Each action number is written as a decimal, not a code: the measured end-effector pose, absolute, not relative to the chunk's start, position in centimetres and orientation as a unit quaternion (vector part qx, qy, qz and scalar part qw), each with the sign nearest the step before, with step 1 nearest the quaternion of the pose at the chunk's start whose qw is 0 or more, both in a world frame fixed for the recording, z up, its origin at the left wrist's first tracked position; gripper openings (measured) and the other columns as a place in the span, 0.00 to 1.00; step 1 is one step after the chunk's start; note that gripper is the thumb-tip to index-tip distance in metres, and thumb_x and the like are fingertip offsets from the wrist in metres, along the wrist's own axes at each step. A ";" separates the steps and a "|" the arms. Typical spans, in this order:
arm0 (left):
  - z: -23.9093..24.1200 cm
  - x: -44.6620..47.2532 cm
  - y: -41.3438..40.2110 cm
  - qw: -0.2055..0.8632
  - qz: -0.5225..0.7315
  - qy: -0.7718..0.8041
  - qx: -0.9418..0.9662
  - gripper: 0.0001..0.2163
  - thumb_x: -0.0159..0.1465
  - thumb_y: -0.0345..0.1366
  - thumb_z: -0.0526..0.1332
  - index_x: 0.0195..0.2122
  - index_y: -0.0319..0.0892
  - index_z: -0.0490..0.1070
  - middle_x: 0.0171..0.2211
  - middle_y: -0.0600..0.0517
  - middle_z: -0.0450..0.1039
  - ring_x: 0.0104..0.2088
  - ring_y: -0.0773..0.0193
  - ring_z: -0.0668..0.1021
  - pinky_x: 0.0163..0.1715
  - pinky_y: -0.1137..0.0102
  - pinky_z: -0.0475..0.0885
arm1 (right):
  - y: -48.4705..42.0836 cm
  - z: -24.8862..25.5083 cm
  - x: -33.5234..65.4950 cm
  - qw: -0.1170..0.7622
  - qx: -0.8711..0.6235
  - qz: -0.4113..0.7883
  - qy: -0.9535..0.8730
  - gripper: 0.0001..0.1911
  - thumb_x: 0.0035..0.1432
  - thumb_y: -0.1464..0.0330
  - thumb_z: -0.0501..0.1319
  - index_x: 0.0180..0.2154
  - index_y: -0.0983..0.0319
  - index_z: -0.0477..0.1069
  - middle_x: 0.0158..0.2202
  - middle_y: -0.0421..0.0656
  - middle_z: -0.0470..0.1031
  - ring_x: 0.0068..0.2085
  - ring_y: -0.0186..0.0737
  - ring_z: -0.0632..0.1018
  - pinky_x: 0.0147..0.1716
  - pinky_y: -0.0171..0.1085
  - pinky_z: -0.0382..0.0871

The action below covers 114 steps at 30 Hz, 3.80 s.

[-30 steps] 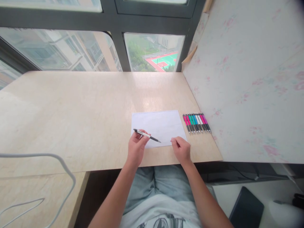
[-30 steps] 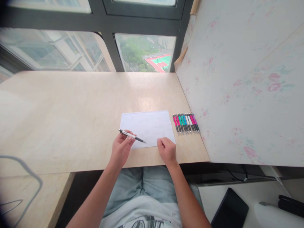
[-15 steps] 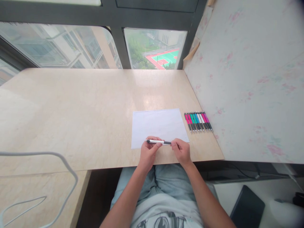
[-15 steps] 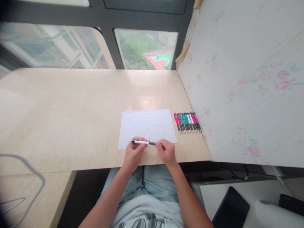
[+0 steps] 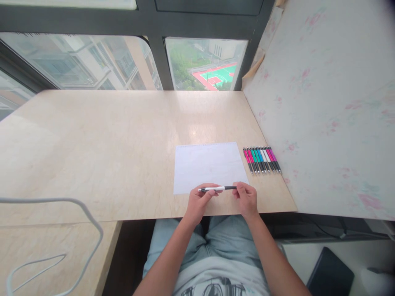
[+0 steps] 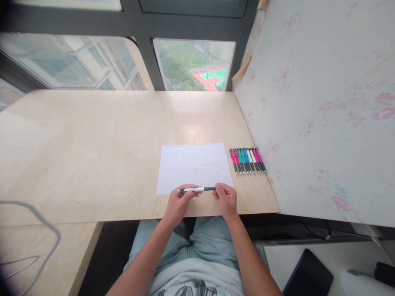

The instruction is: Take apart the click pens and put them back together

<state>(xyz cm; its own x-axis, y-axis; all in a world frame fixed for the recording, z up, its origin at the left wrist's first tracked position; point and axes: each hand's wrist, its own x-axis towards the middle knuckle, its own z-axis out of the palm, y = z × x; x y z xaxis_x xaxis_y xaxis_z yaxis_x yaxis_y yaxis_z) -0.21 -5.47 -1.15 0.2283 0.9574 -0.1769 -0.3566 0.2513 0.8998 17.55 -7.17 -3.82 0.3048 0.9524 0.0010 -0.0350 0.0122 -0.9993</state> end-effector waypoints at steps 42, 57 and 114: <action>-0.4 2.7 -4.9 0.595 0.591 0.488 0.240 0.14 0.58 0.47 0.70 0.31 0.39 0.77 0.28 0.49 0.78 0.28 0.64 0.79 0.33 0.69 0.72 | -3.1 2.1 20.8 0.369 -0.523 0.408 -0.651 0.15 0.67 0.60 0.56 0.30 0.60 0.70 0.24 0.38 0.70 0.26 0.34 0.70 0.26 0.34 0.63; -0.3 1.3 -4.2 0.595 0.577 0.488 0.274 0.14 0.57 0.47 0.70 0.34 0.40 0.78 0.28 0.49 0.80 0.28 0.62 0.81 0.33 0.68 0.74 | -2.2 2.0 20.0 0.446 -0.474 0.415 -0.635 0.07 0.59 0.62 0.66 0.39 0.57 0.75 0.39 0.44 0.77 0.41 0.42 0.77 0.38 0.40 0.72; -0.6 -0.1 -1.5 0.627 0.584 0.408 0.316 0.15 0.62 0.48 0.65 0.34 0.39 0.74 0.28 0.47 0.79 0.27 0.62 0.80 0.30 0.68 0.74 | -2.8 1.8 17.8 0.438 -0.576 0.483 -0.494 0.15 0.63 0.57 0.61 0.30 0.60 0.73 0.27 0.39 0.74 0.29 0.35 0.73 0.30 0.35 0.66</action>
<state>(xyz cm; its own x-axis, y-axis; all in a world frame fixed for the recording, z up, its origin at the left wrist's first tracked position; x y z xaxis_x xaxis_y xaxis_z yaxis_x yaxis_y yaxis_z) -0.13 -1.47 -0.59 -0.0147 0.9896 -0.1431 -0.4742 0.1191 0.8723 17.78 -2.77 1.82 0.0470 0.9913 -0.1231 0.1452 -0.1287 -0.9810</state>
